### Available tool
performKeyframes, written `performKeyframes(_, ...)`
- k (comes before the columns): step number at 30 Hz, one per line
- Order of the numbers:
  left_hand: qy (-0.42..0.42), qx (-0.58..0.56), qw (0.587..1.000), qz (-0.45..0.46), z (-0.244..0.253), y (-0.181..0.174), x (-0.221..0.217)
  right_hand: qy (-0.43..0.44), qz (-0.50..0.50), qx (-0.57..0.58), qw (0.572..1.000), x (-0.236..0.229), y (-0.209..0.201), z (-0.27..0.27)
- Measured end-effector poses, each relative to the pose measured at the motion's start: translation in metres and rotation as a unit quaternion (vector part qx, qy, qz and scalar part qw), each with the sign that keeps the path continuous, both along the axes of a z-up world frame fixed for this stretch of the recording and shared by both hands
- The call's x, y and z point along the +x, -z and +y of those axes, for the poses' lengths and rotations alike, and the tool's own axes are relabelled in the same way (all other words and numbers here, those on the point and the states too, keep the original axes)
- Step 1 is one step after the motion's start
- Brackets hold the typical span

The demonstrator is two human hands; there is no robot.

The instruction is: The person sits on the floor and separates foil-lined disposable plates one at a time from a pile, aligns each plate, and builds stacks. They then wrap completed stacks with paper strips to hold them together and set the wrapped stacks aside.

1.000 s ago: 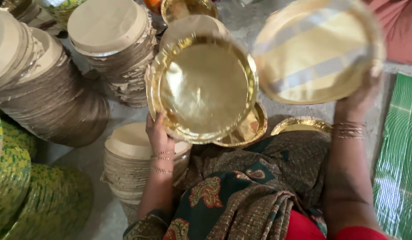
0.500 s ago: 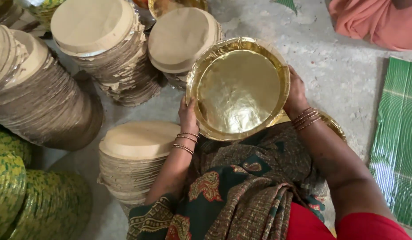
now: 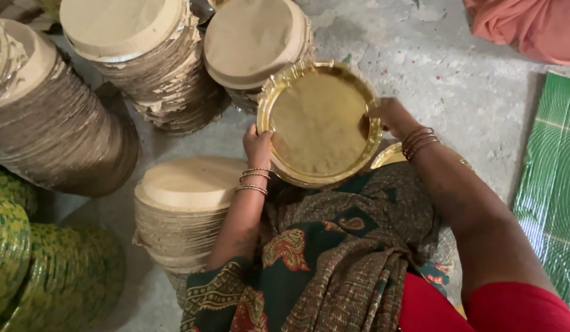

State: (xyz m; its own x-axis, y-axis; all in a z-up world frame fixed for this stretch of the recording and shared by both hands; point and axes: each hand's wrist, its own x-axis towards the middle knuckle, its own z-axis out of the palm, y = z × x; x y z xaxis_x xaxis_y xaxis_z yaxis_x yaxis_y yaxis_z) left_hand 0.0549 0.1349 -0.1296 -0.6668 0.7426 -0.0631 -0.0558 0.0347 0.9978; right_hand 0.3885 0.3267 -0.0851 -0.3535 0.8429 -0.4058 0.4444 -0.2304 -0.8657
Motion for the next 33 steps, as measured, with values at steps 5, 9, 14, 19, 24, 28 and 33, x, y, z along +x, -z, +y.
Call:
performKeyframes(5,-0.017,-0.187,0.965,0.184,0.004,0.034,0.007,-0.177,-0.234,-0.042,0.955,-0.013,0.078,0.013)
performKeyframes(9,-0.039,-0.322,0.922,0.212,0.001,0.019,0.021,-0.168,-0.212,-0.127,0.954,-0.030,0.053,-0.007)
performKeyframes(14,-0.035,-0.362,0.912,0.191,-0.001,0.016,0.025,-0.295,-0.166,0.075,0.938,-0.007,0.085,0.020)
performKeyframes(19,-0.033,-0.357,0.920,0.159,-0.006,-0.012,0.034,0.012,-0.024,-0.183,0.983,-0.019,0.049,0.012)
performKeyframes(24,-0.028,-0.356,0.914,0.193,0.001,0.016,0.035,-0.022,0.015,-0.127,0.992,-0.001,0.063,0.042)
performKeyframes(28,-0.001,-0.299,0.909,0.290,-0.011,0.007,0.052,-0.070,-0.029,0.044,0.996,0.027,-0.015,0.039)
performKeyframes(33,0.141,-0.194,0.942,0.234,-0.045,0.024,0.076,0.030,0.034,0.085,0.995,0.117,-0.010,0.081)
